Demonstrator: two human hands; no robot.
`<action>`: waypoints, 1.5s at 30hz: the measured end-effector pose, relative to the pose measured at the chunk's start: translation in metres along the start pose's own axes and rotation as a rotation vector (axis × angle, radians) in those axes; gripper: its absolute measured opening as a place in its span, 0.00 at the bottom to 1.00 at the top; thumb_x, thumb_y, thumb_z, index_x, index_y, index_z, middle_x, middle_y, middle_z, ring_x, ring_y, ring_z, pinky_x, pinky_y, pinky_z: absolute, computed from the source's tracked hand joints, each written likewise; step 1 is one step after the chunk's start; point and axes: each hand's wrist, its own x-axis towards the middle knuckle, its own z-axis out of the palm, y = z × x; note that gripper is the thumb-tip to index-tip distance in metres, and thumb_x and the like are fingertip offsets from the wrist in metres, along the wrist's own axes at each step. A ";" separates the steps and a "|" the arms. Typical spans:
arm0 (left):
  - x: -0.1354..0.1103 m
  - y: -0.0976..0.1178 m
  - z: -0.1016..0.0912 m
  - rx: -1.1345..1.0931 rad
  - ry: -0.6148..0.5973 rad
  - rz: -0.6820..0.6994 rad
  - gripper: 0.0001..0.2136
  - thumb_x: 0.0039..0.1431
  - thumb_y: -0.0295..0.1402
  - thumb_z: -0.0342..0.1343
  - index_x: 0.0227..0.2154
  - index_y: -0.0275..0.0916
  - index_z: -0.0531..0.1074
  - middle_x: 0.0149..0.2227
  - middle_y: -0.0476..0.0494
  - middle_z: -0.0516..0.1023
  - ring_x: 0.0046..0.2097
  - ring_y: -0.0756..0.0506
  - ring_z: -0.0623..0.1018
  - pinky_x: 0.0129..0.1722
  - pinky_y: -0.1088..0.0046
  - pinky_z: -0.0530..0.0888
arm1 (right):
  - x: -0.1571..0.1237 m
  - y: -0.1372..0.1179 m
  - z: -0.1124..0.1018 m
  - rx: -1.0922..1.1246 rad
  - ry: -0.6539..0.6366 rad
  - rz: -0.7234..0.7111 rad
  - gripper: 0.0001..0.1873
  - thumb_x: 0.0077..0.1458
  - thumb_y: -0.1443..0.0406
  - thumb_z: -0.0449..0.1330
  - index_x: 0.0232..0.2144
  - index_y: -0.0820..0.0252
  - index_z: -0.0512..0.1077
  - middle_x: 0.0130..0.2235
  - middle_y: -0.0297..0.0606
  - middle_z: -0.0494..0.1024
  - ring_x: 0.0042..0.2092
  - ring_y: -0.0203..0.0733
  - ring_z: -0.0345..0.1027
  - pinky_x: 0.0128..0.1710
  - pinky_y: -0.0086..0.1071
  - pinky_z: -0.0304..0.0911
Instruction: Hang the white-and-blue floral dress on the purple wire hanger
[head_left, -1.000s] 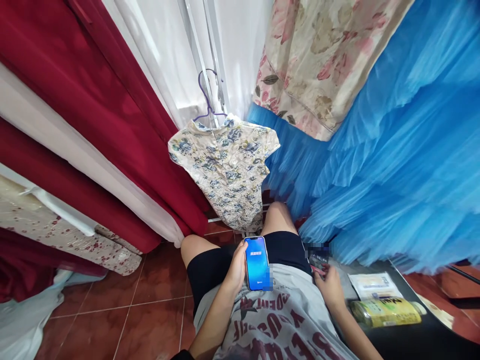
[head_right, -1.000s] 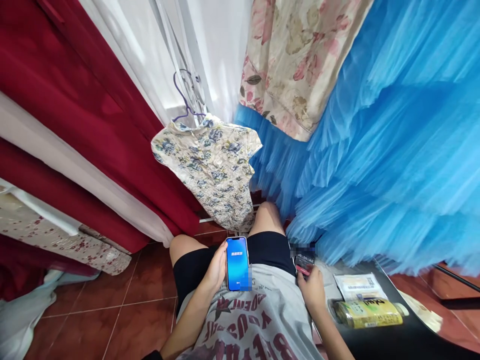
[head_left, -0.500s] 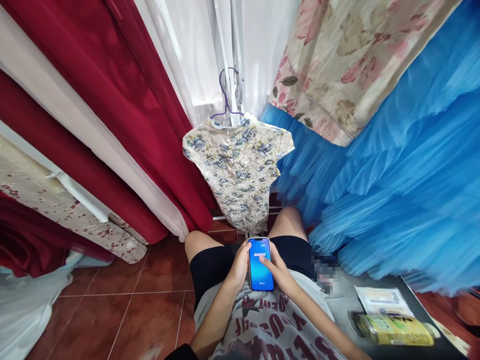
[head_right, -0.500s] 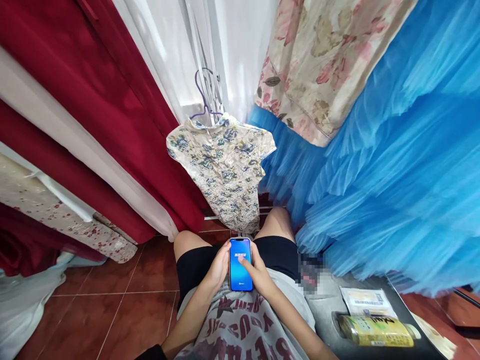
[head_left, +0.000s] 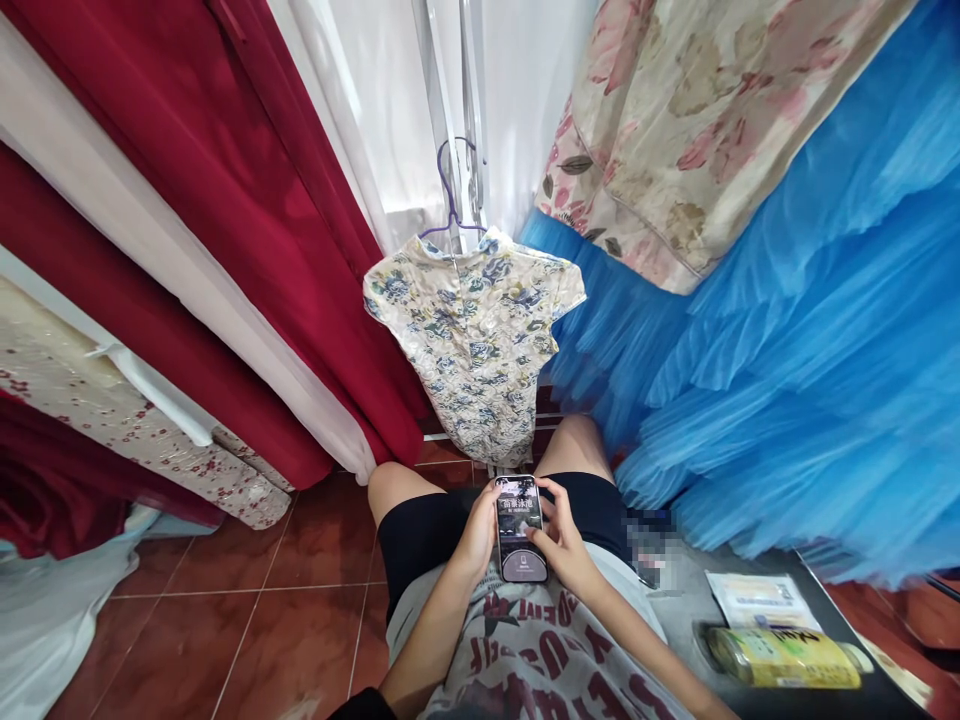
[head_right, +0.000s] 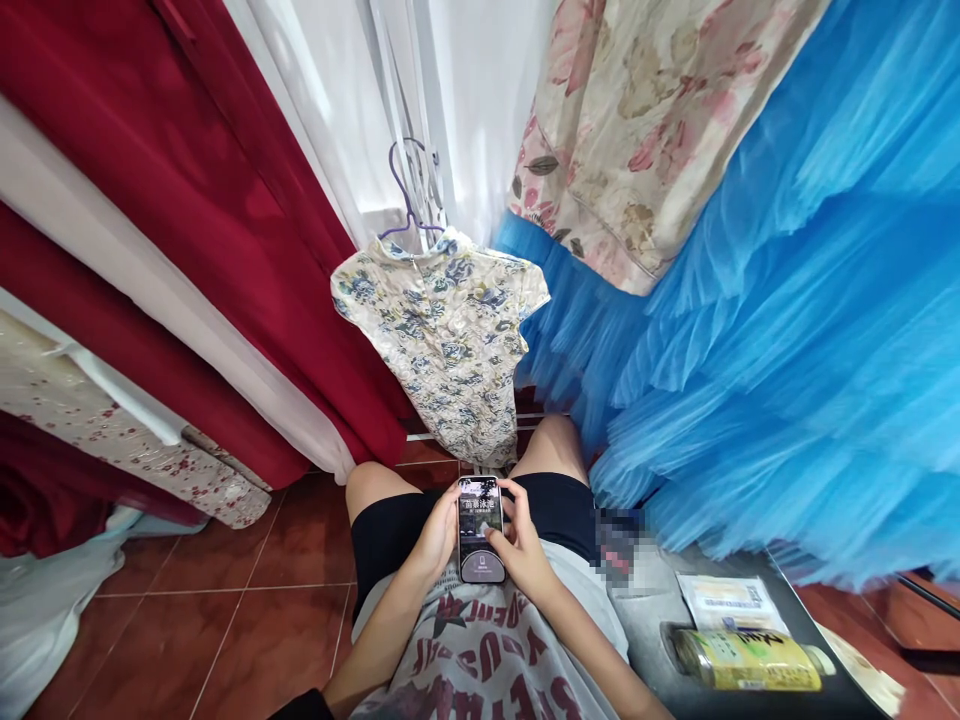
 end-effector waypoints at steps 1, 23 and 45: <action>0.000 0.000 0.000 0.000 0.000 0.000 0.21 0.53 0.44 0.64 0.47 0.37 0.75 0.48 0.37 0.82 0.57 0.35 0.76 0.60 0.58 0.67 | 0.000 0.002 -0.001 -0.012 -0.002 0.002 0.31 0.60 0.64 0.61 0.60 0.47 0.51 0.56 0.42 0.71 0.43 0.41 0.74 0.45 0.36 0.68; -0.003 0.006 0.003 0.078 -0.031 0.029 0.19 0.56 0.42 0.61 0.47 0.36 0.75 0.48 0.38 0.81 0.55 0.36 0.77 0.56 0.63 0.69 | -0.002 -0.002 -0.004 0.077 0.005 0.077 0.44 0.60 0.59 0.62 0.68 0.45 0.41 0.57 0.45 0.73 0.43 0.44 0.75 0.43 0.41 0.70; -0.002 0.004 -0.002 0.043 0.003 -0.035 0.21 0.54 0.44 0.62 0.47 0.37 0.73 0.45 0.38 0.82 0.49 0.37 0.80 0.48 0.63 0.73 | -0.015 0.004 -0.021 0.232 -0.244 0.256 0.64 0.39 0.75 0.65 0.71 0.37 0.40 0.53 0.36 0.75 0.32 0.34 0.69 0.30 0.26 0.58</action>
